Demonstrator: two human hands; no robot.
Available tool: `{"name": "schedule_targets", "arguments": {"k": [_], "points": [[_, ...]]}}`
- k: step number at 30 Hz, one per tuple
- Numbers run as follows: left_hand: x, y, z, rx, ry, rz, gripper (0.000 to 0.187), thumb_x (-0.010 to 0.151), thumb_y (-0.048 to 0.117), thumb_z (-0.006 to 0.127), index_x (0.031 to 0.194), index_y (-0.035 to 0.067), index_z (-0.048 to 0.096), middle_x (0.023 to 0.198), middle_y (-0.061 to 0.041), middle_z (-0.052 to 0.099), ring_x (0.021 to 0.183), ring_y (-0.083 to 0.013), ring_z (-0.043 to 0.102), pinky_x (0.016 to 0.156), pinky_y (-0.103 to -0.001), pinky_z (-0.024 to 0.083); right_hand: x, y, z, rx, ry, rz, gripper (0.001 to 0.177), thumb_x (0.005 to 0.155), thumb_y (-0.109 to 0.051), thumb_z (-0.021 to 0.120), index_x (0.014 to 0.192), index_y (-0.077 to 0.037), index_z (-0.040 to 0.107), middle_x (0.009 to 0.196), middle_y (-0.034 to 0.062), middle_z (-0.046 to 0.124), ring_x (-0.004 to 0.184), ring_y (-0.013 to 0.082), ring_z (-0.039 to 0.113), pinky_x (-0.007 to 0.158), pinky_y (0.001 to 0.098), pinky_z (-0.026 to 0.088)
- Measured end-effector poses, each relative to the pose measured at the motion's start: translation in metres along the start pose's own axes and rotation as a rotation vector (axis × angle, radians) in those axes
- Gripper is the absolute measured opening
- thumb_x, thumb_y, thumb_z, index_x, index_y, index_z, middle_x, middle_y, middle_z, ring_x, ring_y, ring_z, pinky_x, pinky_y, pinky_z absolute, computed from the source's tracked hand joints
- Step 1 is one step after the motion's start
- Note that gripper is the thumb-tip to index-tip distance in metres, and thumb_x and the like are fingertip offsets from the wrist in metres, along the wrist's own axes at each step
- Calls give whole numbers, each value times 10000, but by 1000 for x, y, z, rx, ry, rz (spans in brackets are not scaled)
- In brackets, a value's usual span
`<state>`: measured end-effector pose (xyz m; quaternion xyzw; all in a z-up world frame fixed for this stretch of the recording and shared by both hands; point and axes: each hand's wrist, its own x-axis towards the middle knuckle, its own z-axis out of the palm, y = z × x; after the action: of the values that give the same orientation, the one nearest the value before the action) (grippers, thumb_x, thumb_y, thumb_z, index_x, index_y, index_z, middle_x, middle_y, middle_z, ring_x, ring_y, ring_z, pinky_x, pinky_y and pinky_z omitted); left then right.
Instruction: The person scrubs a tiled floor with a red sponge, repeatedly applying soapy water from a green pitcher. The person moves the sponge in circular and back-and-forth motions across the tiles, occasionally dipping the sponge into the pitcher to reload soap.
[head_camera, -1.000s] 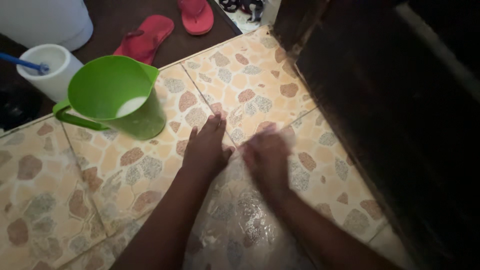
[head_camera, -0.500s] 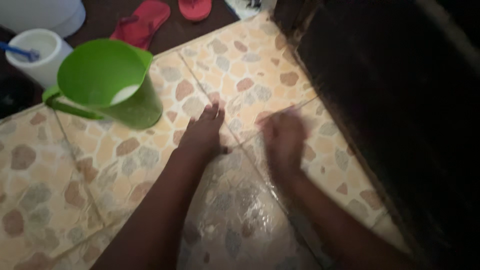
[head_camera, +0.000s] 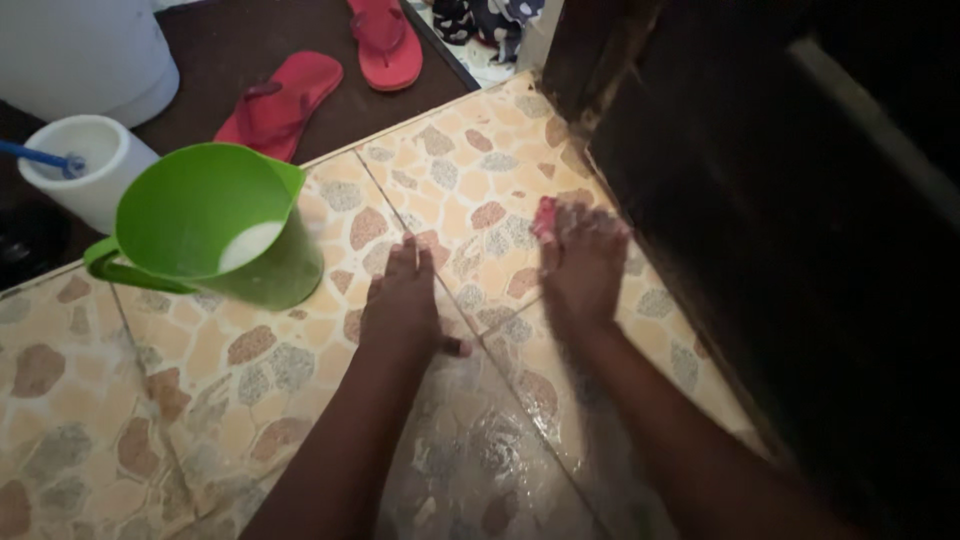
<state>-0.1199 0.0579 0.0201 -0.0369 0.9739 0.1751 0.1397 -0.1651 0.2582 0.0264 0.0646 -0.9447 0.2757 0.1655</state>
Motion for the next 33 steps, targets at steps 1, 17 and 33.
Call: {"name": "schedule_targets", "arguments": {"k": [1, 17, 33], "points": [[0, 1, -1, -9, 14, -6, 1478, 487, 478, 1028, 1587, 48, 140, 1703, -140, 54, 1580, -287, 87, 1260, -456, 178, -7, -6, 9, 123, -41, 118, 439, 1072, -277, 458, 1424, -49, 588, 1528, 191, 499, 1425, 293, 370, 1228, 473, 240], [9, 12, -10, -9, -40, -45, 1509, 483, 448, 1041, 1607, 67, 108, 1711, -125, 52, 1594, -267, 94, 1263, -468, 195, 41, -17, 24, 325, -181, 192, 415, 1076, -245, 382, 1190, 49, 651, 1306, 211, 660, 1187, 316, 633, 1082, 439, 464], [-24, 3, 10, -109, 320, 28, 1279, 494, 415, 997, 1516, 5, 346, 1646, -172, 272, 1507, -325, 284, 1186, -467, 315, 56, 2, 51, -367, -287, -228, 463, 1101, -189, 328, 1482, 26, 480, 1455, 240, 545, 1315, 372, 549, 1125, 537, 414]]}}
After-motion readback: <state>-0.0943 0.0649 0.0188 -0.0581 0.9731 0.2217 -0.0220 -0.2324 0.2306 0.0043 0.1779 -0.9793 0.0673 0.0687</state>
